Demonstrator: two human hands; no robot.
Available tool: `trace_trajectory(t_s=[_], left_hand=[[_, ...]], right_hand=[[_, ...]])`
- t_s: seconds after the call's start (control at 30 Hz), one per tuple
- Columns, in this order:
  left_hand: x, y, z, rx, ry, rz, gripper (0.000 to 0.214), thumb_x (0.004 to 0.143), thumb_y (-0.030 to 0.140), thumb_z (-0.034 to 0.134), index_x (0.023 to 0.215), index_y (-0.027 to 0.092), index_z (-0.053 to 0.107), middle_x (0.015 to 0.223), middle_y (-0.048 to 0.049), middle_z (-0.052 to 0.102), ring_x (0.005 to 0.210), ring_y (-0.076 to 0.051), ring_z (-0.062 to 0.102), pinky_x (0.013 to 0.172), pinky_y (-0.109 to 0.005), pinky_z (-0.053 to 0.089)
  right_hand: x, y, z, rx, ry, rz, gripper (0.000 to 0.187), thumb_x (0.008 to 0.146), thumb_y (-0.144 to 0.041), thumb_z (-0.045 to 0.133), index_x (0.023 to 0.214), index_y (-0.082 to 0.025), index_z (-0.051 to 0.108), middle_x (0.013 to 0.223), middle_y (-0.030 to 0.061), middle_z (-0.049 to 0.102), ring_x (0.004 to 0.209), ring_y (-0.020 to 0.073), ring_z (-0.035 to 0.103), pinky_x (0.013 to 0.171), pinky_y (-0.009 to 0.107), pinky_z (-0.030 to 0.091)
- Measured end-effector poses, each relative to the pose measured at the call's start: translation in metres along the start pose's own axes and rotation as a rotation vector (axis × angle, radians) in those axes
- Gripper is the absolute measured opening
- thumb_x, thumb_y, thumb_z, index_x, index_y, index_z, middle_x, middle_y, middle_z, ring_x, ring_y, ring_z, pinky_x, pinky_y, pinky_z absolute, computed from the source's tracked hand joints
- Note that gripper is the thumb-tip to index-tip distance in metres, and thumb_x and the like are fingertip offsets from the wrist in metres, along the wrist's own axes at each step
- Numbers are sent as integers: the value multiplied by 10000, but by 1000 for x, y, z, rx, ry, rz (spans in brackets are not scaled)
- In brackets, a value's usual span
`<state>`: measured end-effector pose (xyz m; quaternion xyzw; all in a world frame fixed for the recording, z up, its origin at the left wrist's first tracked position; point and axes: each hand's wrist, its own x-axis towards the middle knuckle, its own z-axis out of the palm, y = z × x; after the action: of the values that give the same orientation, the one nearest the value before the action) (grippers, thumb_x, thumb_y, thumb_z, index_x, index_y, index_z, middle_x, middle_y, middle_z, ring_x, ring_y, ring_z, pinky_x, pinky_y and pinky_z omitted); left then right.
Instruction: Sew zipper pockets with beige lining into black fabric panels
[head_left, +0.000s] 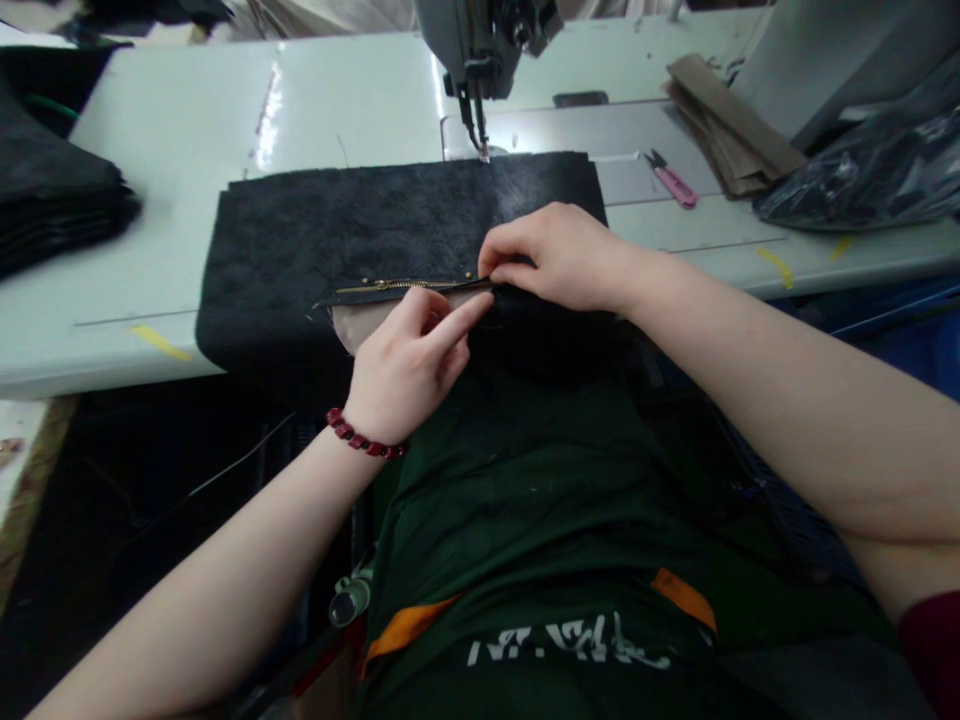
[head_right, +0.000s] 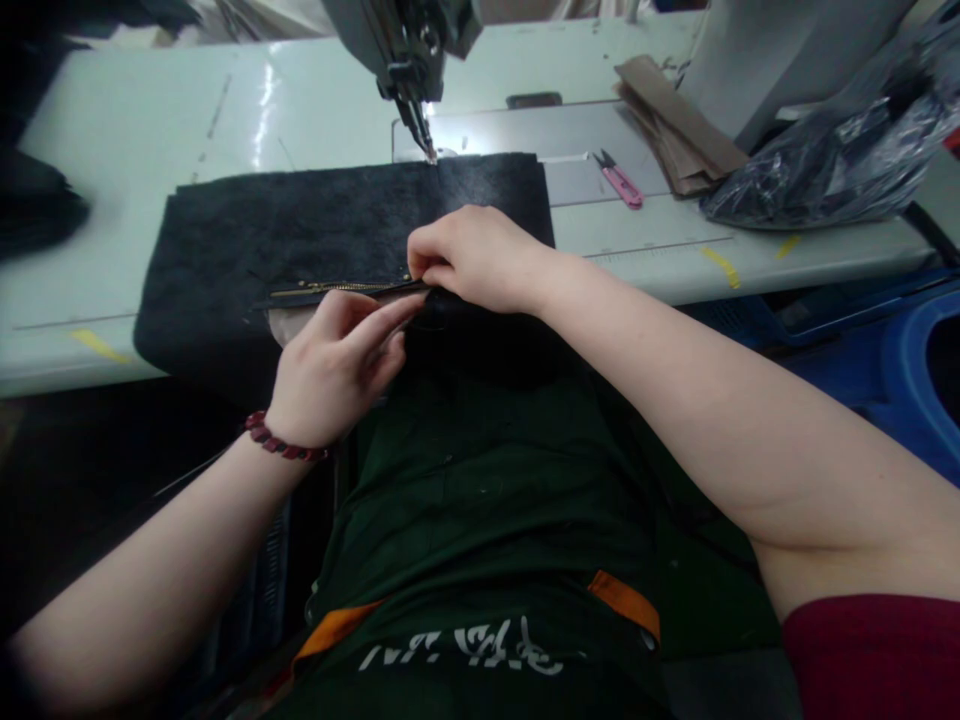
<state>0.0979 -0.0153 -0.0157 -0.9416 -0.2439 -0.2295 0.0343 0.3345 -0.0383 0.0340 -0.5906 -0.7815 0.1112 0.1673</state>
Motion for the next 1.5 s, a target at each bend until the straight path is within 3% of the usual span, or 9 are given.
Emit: trace_trajectory(t_s=[0.1,0.3,0.47,0.67,0.87,1.03,1.33,1.43,1.5], left_hand=[[-1,-1,4,-10,-4,41,339,968,268,498,1283,290,623,1044,-53,561,866,-178,566,694,-263,443],[7,8,11,-2,96,-38,198,986,323,523,972,226,696,971,-41,595,771,-162,556,616,-267,386],[4,4,10,-301,169,-176,126,952,299,603,912,180,611,912,-30,610,843,-163,597,746,-263,468],[-6,-10,7,-503,168,-397,165,932,343,650,926,187,597,856,-4,687,758,-156,650,709,-276,481],[0,-9,7,-833,219,-552,201,945,386,626,916,196,566,827,-21,722,783,-177,707,751,-317,550],[3,-4,6,-1010,292,-521,178,929,317,659,902,180,549,1039,-70,729,818,-163,708,754,-311,564],[2,-3,9,-848,256,-500,156,952,311,618,919,196,517,789,9,661,669,-116,616,632,-287,482],[-7,-13,-4,-914,307,-463,149,938,286,627,908,201,508,759,13,635,642,-112,599,613,-279,478],[-24,-28,-23,-911,274,-440,123,925,277,630,917,216,524,759,14,635,621,-117,596,589,-265,481]], right_hand=[[1,0,-1,0,-4,-6,183,902,-205,608,992,-288,744,1008,-5,747,953,229,667,853,369,463],[0,0,-1,-16,14,-30,190,902,-208,598,998,-281,746,978,-10,748,911,214,671,820,345,467],[0,1,2,22,50,-38,169,876,-185,634,942,-288,751,931,-16,747,878,214,674,813,354,466],[1,4,3,26,66,-53,164,867,-183,649,941,-287,753,920,-18,746,870,216,675,802,359,465],[1,3,3,-45,61,-67,183,879,-186,628,969,-284,753,928,-16,751,849,205,674,769,346,470],[2,6,5,-40,75,-82,172,874,-195,639,961,-294,749,910,-24,751,826,201,678,760,345,477],[2,5,6,-30,78,-73,170,865,-178,644,937,-294,746,919,-16,748,852,211,680,774,359,480],[3,5,6,-39,80,-75,178,862,-177,642,939,-302,742,936,-18,751,860,213,680,778,363,487],[3,6,7,-34,81,-76,184,859,-171,640,938,-305,739,947,-21,754,869,216,681,790,368,493]])
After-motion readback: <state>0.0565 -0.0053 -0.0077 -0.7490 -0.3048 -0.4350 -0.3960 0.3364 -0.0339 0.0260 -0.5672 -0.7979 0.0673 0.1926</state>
